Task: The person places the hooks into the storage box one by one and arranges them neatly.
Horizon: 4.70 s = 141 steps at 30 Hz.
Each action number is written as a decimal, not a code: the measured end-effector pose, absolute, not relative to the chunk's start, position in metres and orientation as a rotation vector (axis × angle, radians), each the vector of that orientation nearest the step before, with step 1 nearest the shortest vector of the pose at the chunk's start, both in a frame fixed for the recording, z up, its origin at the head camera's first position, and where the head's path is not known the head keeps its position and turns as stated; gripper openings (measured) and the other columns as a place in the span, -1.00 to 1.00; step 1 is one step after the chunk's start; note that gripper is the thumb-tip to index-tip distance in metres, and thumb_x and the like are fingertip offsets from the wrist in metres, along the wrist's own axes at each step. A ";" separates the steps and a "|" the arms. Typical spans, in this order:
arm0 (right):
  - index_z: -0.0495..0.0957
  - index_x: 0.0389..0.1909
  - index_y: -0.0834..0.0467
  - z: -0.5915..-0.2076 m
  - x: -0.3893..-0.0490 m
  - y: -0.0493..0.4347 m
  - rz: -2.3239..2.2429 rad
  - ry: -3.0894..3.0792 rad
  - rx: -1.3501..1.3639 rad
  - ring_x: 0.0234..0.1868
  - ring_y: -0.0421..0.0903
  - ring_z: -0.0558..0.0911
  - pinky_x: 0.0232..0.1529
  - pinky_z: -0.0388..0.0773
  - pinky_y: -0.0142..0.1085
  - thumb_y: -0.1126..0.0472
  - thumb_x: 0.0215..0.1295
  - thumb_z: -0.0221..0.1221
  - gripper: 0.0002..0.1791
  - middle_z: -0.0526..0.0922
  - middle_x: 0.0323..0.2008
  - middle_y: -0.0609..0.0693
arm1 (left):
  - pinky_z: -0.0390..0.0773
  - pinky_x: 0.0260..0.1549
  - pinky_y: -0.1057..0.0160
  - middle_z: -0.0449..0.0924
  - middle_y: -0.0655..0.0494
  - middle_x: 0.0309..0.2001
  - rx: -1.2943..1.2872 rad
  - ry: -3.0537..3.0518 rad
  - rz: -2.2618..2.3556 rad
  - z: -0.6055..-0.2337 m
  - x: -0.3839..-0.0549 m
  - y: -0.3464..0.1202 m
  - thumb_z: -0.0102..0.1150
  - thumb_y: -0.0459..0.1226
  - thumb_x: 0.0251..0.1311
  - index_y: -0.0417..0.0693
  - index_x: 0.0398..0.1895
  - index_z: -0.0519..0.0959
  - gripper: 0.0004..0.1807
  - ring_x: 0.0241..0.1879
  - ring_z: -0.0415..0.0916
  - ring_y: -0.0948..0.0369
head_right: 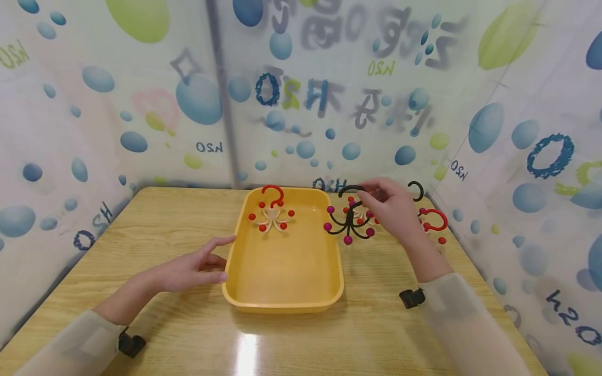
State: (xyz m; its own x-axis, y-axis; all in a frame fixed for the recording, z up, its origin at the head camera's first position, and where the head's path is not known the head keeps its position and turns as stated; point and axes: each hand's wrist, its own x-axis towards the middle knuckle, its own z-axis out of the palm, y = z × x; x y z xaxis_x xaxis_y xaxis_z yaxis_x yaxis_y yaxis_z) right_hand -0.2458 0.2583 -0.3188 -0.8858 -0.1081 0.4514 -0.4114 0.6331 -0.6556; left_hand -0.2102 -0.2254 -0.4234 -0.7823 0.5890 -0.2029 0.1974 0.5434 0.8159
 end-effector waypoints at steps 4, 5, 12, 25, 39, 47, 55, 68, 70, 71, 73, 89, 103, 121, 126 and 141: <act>0.75 0.18 0.13 -0.314 -0.253 0.245 1.143 -2.504 0.405 -0.26 -0.10 0.62 -0.31 0.59 -0.53 0.04 0.60 0.33 -0.68 0.70 -0.11 0.02 | 0.55 0.40 -0.26 0.59 -0.23 0.45 0.635 2.324 1.146 -0.423 -0.210 -0.226 0.31 0.10 0.55 0.24 0.81 -0.11 0.01 0.45 0.58 -0.14; 0.75 0.17 0.13 -0.313 -0.255 0.242 1.151 -2.509 0.399 -0.25 -0.09 0.61 -0.31 0.57 -0.52 0.03 0.60 0.33 -0.68 0.70 -0.12 0.04 | 0.55 0.41 -0.26 0.59 -0.23 0.45 0.632 2.324 1.146 -0.423 -0.210 -0.226 0.31 0.10 0.55 0.24 0.81 -0.11 0.01 0.45 0.58 -0.14; 0.74 0.20 0.16 -0.312 -0.273 0.219 1.220 -2.540 0.394 -0.14 -0.04 0.62 -0.24 0.57 -0.51 0.02 0.61 0.32 -0.64 0.74 -0.05 0.15 | 0.54 0.41 -0.26 0.61 -0.20 0.45 0.612 2.323 1.153 -0.423 -0.210 -0.226 0.32 0.11 0.53 0.29 0.81 -0.10 0.01 0.45 0.58 -0.12; 0.73 0.23 0.15 -0.327 -0.305 0.186 1.282 -2.596 0.431 -0.01 0.06 0.71 -0.13 0.62 -0.39 0.05 0.61 0.32 -0.65 0.82 0.05 0.16 | 0.53 0.42 -0.27 0.60 -0.21 0.45 0.639 2.320 1.164 -0.424 -0.210 -0.226 0.31 0.10 0.55 0.34 0.80 -0.09 -0.02 0.45 0.59 -0.13; 0.68 0.22 0.16 -0.344 -0.328 0.171 1.322 -2.724 0.327 0.09 0.21 0.75 0.19 0.76 0.04 0.09 0.64 0.29 -0.69 0.77 0.15 0.17 | 0.49 0.44 -0.27 0.63 -0.18 0.43 0.640 2.320 1.163 -0.424 -0.210 -0.227 0.31 0.10 0.55 0.34 0.80 -0.08 -0.02 0.45 0.58 -0.12; 0.66 0.20 0.16 -0.354 -0.340 0.168 1.294 -2.778 0.295 0.04 0.16 0.76 0.20 0.76 0.05 0.10 0.65 0.27 -0.72 0.76 0.10 0.17 | 0.49 0.44 -0.28 0.64 -0.18 0.42 0.641 2.322 1.165 -0.424 -0.209 -0.226 0.31 0.09 0.55 0.32 0.80 -0.08 -0.02 0.45 0.58 -0.12; 0.64 0.25 0.13 -0.359 -0.344 0.167 1.315 -2.830 0.282 0.13 0.18 0.73 0.24 0.74 0.01 0.09 0.67 0.25 -0.70 0.73 0.17 0.15 | 0.48 0.44 -0.29 0.65 -0.15 0.42 0.639 2.330 1.159 -0.425 -0.210 -0.227 0.31 0.10 0.55 0.36 0.80 -0.08 -0.03 0.45 0.58 -0.11; 0.63 0.29 0.09 -0.361 -0.344 0.168 1.341 -2.841 0.244 0.26 0.26 0.68 0.30 0.71 0.06 0.17 0.69 0.22 -0.71 0.71 0.22 0.15 | 0.45 0.46 -0.33 0.62 -0.19 0.45 0.657 2.328 1.154 -0.423 -0.209 -0.227 0.29 0.10 0.56 0.33 0.81 -0.10 -0.02 0.47 0.56 -0.15; 0.62 0.32 0.10 -0.362 -0.343 0.169 1.341 -2.837 0.255 0.26 0.25 0.68 0.29 0.71 0.06 0.18 0.69 0.21 -0.69 0.70 0.23 0.16 | 0.45 0.46 -0.33 0.62 -0.19 0.44 0.660 2.327 1.156 -0.423 -0.209 -0.227 0.29 0.10 0.56 0.32 0.81 -0.09 -0.02 0.47 0.56 -0.15; 0.62 0.34 0.10 -0.363 -0.343 0.170 1.340 -2.837 0.261 0.25 0.24 0.68 0.29 0.71 0.06 0.18 0.69 0.21 -0.68 0.70 0.24 0.17 | 0.44 0.46 -0.33 0.62 -0.19 0.44 0.660 2.326 1.157 -0.423 -0.209 -0.227 0.30 0.09 0.56 0.32 0.81 -0.10 -0.02 0.46 0.56 -0.15; 0.61 0.36 0.10 -0.363 -0.342 0.173 1.347 -2.831 0.271 0.23 0.22 0.68 0.28 0.72 0.05 0.18 0.69 0.21 -0.66 0.70 0.25 0.17 | 0.43 0.47 -0.34 0.62 -0.19 0.44 0.658 2.328 1.155 -0.423 -0.209 -0.227 0.29 0.10 0.56 0.32 0.81 -0.10 -0.02 0.46 0.57 -0.15; 0.62 0.37 0.08 -0.352 -0.305 0.222 1.189 -2.876 0.281 0.16 0.24 0.73 0.02 0.78 -0.12 0.07 0.68 0.23 -0.62 0.73 0.24 0.17 | 0.44 0.46 -0.35 0.62 -0.19 0.44 0.635 2.342 1.139 -0.424 -0.210 -0.228 0.31 0.12 0.54 0.32 0.81 -0.11 0.00 0.45 0.58 -0.14; 0.70 0.27 0.10 -0.351 -0.242 0.291 1.111 -2.779 0.302 -0.14 -0.04 0.70 -0.27 0.67 -0.39 -0.03 0.62 0.31 -0.61 0.78 0.04 0.13 | 0.53 0.41 -0.26 0.61 -0.23 0.44 0.657 2.326 1.156 -0.425 -0.209 -0.228 0.30 0.10 0.56 0.28 0.81 -0.11 0.00 0.42 0.61 -0.11; 0.57 0.44 0.16 -0.336 -0.227 0.406 0.933 -2.714 0.000 -0.28 -0.55 0.59 -0.29 0.61 -0.53 -0.14 0.70 0.15 -0.44 0.67 -0.11 -0.46 | 0.58 0.38 -0.23 0.60 -0.26 0.44 0.663 2.320 1.169 -0.426 -0.210 -0.227 0.29 0.08 0.56 0.27 0.81 -0.12 0.00 0.39 0.63 -0.11; 0.49 0.51 0.24 -0.350 -0.232 0.426 0.873 -2.779 -0.027 -0.27 -0.57 0.53 -0.31 0.62 -0.52 -0.10 0.73 0.11 -0.40 0.66 0.26 0.35 | 0.58 0.38 -0.23 0.62 -0.25 0.43 0.656 2.325 1.161 -0.425 -0.210 -0.226 0.29 0.09 0.56 0.27 0.81 -0.11 0.00 0.38 0.64 -0.09; 0.52 0.47 0.35 -0.375 -0.242 0.424 1.020 -2.747 -0.173 -0.35 -0.53 0.65 -0.29 0.68 -0.56 0.18 0.74 0.13 -0.53 0.66 0.23 0.48 | 0.55 0.40 -0.26 0.61 -0.23 0.44 0.639 2.329 1.151 -0.425 -0.209 -0.226 0.29 0.11 0.55 0.27 0.81 -0.12 0.01 0.39 0.64 -0.09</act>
State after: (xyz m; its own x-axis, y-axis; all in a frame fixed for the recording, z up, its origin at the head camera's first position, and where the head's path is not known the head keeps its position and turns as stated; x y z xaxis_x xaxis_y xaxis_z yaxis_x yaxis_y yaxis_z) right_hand -0.2416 0.4237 -0.3753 -0.9720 0.1802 0.1509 0.0380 0.7542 -0.6556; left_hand -0.2092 -0.2263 -0.4247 -0.7853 0.5870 -0.1969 0.2001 0.5416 0.8165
